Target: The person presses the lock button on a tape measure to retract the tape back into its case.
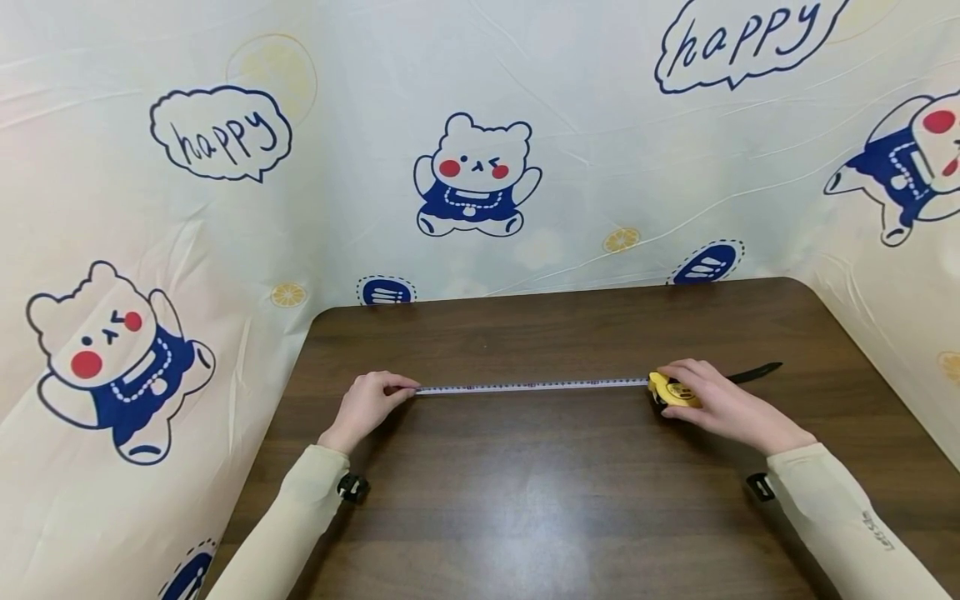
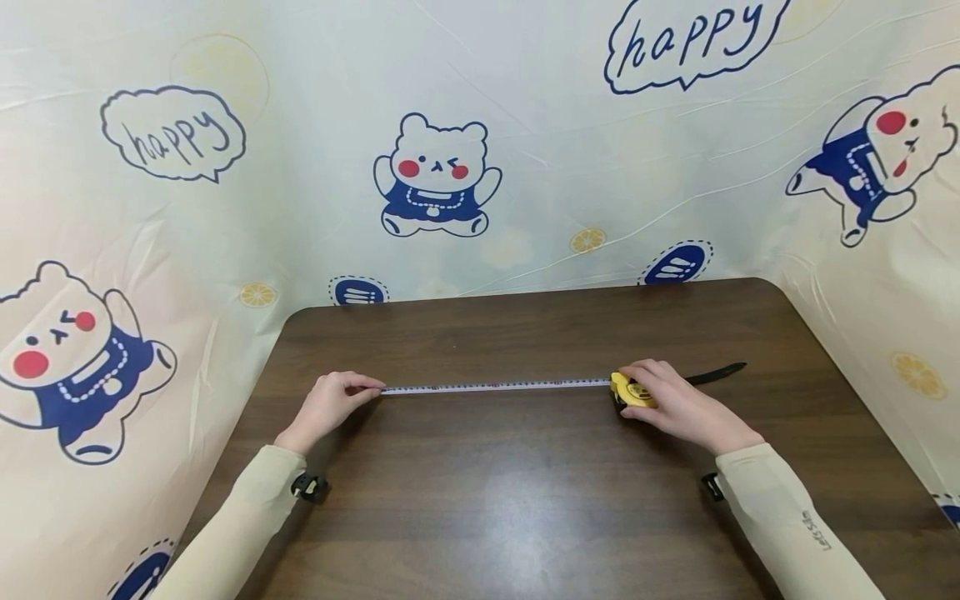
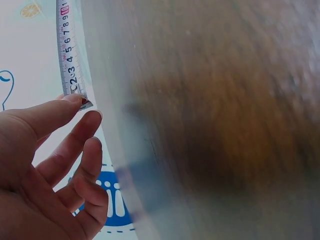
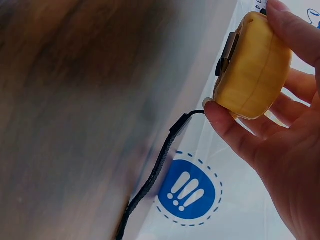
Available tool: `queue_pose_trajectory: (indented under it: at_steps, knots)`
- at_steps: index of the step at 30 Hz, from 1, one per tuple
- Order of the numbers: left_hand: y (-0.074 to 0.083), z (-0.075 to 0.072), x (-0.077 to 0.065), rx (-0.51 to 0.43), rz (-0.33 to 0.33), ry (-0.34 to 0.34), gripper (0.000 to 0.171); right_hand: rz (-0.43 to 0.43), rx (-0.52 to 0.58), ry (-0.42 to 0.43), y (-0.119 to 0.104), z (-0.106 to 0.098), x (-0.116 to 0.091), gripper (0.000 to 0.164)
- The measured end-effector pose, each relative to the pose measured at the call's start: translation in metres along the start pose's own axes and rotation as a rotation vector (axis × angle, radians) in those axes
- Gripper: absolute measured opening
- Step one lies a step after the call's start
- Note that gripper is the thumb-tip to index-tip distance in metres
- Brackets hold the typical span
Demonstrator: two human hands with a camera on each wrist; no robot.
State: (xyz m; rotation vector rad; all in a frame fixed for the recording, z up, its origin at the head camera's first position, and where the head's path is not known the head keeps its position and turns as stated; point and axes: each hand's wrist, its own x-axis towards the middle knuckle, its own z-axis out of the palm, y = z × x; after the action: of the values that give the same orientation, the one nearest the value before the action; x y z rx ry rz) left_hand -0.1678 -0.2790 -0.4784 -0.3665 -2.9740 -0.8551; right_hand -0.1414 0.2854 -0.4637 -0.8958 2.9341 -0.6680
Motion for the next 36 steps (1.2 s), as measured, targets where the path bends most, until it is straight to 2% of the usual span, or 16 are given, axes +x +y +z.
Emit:
queue_pose_trajectory:
  at_steps: [14, 27, 36]
  knots:
    - [0.004, 0.003, 0.001, -0.013, 0.005, -0.017, 0.013, -0.002, 0.016, -0.012, -0.005, 0.003, 0.005, 0.059]
    - [0.010, 0.006, 0.003, -0.018, 0.005, -0.021, 0.012, -0.053, -0.011, 0.017, -0.009, 0.008, 0.011, 0.058]
    - [0.013, 0.011, 0.004, -0.027, 0.011, -0.034, 0.013, -0.044, -0.003, 0.012, -0.010, 0.014, 0.015, 0.059]
